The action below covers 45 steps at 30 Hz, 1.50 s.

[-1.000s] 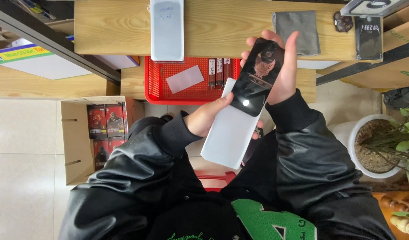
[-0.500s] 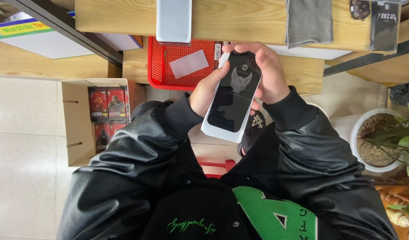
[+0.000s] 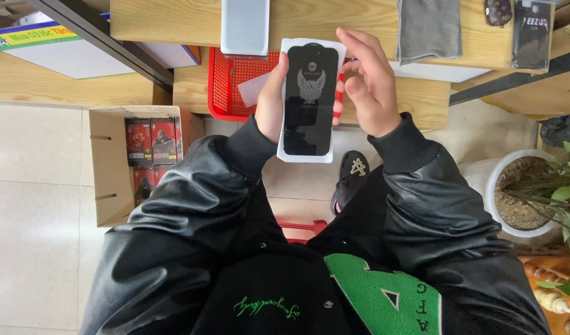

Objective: Inspecting various screen protectors by removing them from their packaging sleeves and examining them.

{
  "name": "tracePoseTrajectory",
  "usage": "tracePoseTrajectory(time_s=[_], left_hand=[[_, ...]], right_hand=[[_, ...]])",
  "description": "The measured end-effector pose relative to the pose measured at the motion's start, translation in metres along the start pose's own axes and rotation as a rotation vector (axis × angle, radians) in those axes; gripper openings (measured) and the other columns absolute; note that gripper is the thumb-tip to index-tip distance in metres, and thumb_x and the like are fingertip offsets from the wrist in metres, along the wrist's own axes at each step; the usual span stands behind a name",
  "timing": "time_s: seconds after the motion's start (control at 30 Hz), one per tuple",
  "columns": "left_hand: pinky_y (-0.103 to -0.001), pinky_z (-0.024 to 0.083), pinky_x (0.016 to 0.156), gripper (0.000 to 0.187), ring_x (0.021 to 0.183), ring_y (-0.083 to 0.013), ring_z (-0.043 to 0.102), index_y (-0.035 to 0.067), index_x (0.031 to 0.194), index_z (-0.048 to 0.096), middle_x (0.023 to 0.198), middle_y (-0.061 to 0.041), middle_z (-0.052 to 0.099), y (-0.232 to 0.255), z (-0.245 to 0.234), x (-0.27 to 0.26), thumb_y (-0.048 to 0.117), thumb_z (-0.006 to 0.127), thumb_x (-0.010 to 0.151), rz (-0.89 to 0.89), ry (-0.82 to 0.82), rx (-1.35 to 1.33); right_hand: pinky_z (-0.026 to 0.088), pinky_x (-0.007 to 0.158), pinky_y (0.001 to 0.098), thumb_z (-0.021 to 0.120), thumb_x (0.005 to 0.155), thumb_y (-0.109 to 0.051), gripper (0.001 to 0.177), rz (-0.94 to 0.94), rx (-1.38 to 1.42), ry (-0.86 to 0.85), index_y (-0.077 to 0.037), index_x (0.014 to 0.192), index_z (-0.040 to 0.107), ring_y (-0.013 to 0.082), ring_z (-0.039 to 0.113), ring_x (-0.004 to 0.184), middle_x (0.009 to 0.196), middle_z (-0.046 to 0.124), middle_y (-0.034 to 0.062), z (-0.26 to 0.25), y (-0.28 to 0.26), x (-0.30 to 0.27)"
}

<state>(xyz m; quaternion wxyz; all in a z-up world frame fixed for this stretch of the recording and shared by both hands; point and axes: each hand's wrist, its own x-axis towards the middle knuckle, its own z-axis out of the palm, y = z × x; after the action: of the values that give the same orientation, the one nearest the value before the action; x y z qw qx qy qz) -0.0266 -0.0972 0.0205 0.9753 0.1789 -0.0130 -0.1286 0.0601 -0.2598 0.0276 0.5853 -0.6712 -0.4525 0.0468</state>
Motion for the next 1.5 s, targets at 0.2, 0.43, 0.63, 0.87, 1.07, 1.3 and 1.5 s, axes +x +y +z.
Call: tracePoseTrajectory(time_s=[0.2,0.43,0.63,0.87,1.07,1.3,1.5], left_hand=[[-0.043,0.053,0.075,0.078,0.084,-0.0334,0.064,-0.004,0.125,0.056,0.107,-0.017,0.066,0.002,0.005,0.001,0.065,0.043,0.09,0.013,-0.024,0.032],[-0.044,0.051,0.067,0.069,0.07,-0.0384,0.06,-0.005,0.106,0.06,0.093,-0.022,0.063,0.005,0.02,0.0,0.059,0.037,0.094,0.103,-0.119,0.135],[-0.045,0.05,0.067,0.072,0.07,-0.0387,0.06,-0.005,0.106,0.061,0.097,-0.02,0.064,0.003,0.019,-0.003,0.061,0.039,0.092,0.061,-0.032,0.086],[-0.039,0.045,0.107,0.052,0.12,-0.0268,0.059,0.001,0.13,0.057,0.127,-0.016,0.062,0.002,-0.004,0.002,0.044,0.045,0.105,0.289,-0.047,0.083],[-0.042,0.05,0.097,0.063,0.105,-0.0301,0.062,-0.002,0.125,0.056,0.114,-0.019,0.063,0.012,-0.002,-0.001,0.054,0.047,0.097,0.183,-0.02,-0.044],[-0.039,0.046,0.101,0.056,0.104,-0.0277,0.062,0.0,0.117,0.061,0.11,-0.016,0.066,0.026,0.009,-0.003,0.05,0.046,0.098,0.29,-0.035,-0.047],[-0.039,0.052,0.084,0.063,0.086,-0.0273,0.065,0.001,0.112,0.057,0.098,-0.019,0.066,0.035,0.0,-0.003,0.058,0.041,0.093,0.273,0.018,0.027]], right_hand=[[0.052,0.103,0.0432,0.036,0.112,-0.045,0.051,-0.175,-0.218,-0.032,-0.011,0.15,0.04,0.0391,0.044,0.141,0.155,0.029,0.0203,-0.003,-0.002,0.0],[0.042,0.12,0.0559,0.029,0.113,-0.046,0.05,-0.2,-0.271,-0.076,-0.015,0.152,0.039,0.0429,0.041,0.143,0.157,0.025,0.0185,-0.001,0.005,0.001],[0.044,0.121,0.0523,0.032,0.112,-0.048,0.053,-0.211,-0.318,-0.06,-0.016,0.154,0.038,0.0403,0.037,0.146,0.159,0.024,0.017,0.001,0.005,-0.001],[0.036,0.115,0.0545,0.03,0.105,-0.057,0.06,-0.288,-0.493,-0.038,-0.019,0.146,0.052,0.0405,0.026,0.15,0.16,0.022,0.0192,0.012,0.003,-0.002],[0.028,0.123,0.0645,0.028,0.103,-0.058,0.062,-0.374,-0.51,-0.122,-0.019,0.141,0.057,0.0453,0.021,0.148,0.158,0.023,0.021,0.024,-0.006,-0.006],[0.03,0.117,0.0638,0.029,0.102,-0.061,0.063,-0.511,-0.529,-0.184,-0.021,0.137,0.062,0.0392,0.022,0.148,0.157,0.027,0.0144,0.034,-0.013,-0.01],[0.026,0.113,0.0696,0.024,0.098,-0.065,0.065,-0.549,-0.577,-0.26,-0.028,0.135,0.062,0.0385,0.029,0.143,0.151,0.036,0.0141,0.042,-0.024,-0.014]])
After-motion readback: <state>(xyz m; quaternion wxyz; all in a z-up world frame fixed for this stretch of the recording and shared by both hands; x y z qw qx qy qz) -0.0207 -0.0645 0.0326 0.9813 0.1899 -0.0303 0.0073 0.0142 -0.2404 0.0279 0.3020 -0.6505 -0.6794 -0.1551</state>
